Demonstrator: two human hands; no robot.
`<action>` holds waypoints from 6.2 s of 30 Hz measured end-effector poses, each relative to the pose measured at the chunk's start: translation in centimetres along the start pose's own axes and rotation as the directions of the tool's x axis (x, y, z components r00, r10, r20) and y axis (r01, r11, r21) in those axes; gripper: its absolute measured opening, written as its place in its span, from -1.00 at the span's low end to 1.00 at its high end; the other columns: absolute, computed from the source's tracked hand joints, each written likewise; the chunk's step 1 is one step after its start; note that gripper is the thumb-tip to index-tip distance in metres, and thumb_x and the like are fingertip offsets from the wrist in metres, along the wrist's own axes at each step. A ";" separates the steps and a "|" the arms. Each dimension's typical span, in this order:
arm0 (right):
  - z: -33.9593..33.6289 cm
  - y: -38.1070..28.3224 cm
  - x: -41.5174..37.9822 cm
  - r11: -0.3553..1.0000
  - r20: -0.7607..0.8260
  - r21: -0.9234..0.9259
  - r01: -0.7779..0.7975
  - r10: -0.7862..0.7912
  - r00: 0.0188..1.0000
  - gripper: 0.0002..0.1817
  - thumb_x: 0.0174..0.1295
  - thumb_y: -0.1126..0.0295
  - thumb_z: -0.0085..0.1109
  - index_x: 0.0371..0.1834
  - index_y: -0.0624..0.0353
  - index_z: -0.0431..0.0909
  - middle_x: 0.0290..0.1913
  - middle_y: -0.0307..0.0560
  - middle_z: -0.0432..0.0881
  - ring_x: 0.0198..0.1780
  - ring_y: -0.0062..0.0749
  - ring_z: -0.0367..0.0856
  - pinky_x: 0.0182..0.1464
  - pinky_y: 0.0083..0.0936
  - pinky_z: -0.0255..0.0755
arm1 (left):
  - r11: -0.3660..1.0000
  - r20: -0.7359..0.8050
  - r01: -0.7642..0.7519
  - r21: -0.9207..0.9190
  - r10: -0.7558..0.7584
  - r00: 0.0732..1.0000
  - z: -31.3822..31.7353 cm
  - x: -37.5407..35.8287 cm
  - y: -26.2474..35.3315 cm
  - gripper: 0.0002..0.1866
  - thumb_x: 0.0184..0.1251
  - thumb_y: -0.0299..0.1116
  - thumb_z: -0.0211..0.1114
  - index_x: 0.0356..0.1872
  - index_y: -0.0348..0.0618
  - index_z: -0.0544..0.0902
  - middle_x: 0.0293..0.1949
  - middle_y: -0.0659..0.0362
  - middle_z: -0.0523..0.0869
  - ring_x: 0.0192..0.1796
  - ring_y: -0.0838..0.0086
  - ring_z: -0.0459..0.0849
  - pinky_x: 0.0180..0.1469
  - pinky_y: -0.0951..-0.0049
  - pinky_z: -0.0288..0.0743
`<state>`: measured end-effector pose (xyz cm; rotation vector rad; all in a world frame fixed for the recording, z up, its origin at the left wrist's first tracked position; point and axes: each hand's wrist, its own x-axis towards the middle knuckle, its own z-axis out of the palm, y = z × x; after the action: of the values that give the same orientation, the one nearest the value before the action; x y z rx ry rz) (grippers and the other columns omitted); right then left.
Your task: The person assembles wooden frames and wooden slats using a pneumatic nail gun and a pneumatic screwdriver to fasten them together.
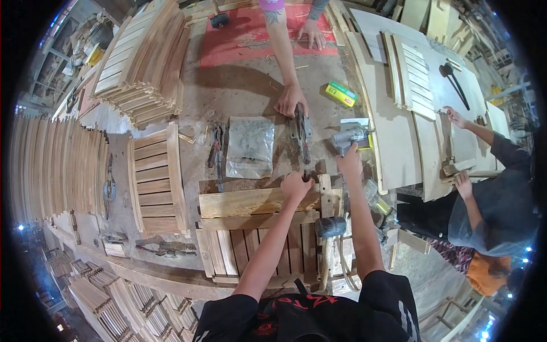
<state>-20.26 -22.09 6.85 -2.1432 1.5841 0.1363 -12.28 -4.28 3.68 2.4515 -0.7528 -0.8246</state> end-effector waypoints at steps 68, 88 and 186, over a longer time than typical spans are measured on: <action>8.1 5.2 9.4 0.991 -0.276 -0.132 0.005 -0.042 0.960 -0.34 -0.02 0.25 0.23 0.11 0.43 0.27 -0.15 0.33 0.65 -0.18 0.17 0.69 -0.14 -0.09 0.60 | 0.954 -0.579 0.175 -0.242 -0.287 0.763 -16.8 -21.7 -19.8 -0.90 0.20 -0.41 0.28 -0.32 -0.21 0.64 -0.36 0.00 0.68 -0.25 0.08 0.65 -0.17 0.17 0.52; -12.6 7.3 -29.2 0.432 0.312 0.839 -0.331 0.117 0.943 -0.60 -0.14 0.66 0.21 -0.14 0.20 0.45 -0.46 -0.21 0.49 -0.70 -0.52 0.39 -0.67 -0.54 0.33 | 0.963 -0.349 -0.146 0.227 0.220 0.911 -7.7 7.4 -12.7 -0.62 0.12 -0.39 0.30 -0.01 -0.24 0.56 0.09 -0.06 0.52 0.20 -0.02 0.44 0.22 0.05 0.40; -8.2 0.5 -6.9 0.829 0.213 0.559 -0.008 -0.134 0.968 -0.82 0.07 0.47 0.26 -0.29 0.33 0.59 -0.52 -0.27 0.58 -0.57 -0.68 0.48 -0.54 -0.58 0.34 | -0.460 0.563 0.458 -0.761 -0.118 0.818 7.0 8.9 8.0 -0.71 0.56 -0.11 -0.04 -0.29 -0.04 0.50 -0.65 0.40 0.28 -0.69 0.66 0.22 -0.69 0.57 0.01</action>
<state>-24.58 -19.62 16.35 -1.6430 1.2151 -0.0779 -13.70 -17.41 -0.56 0.7045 0.7296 -1.1688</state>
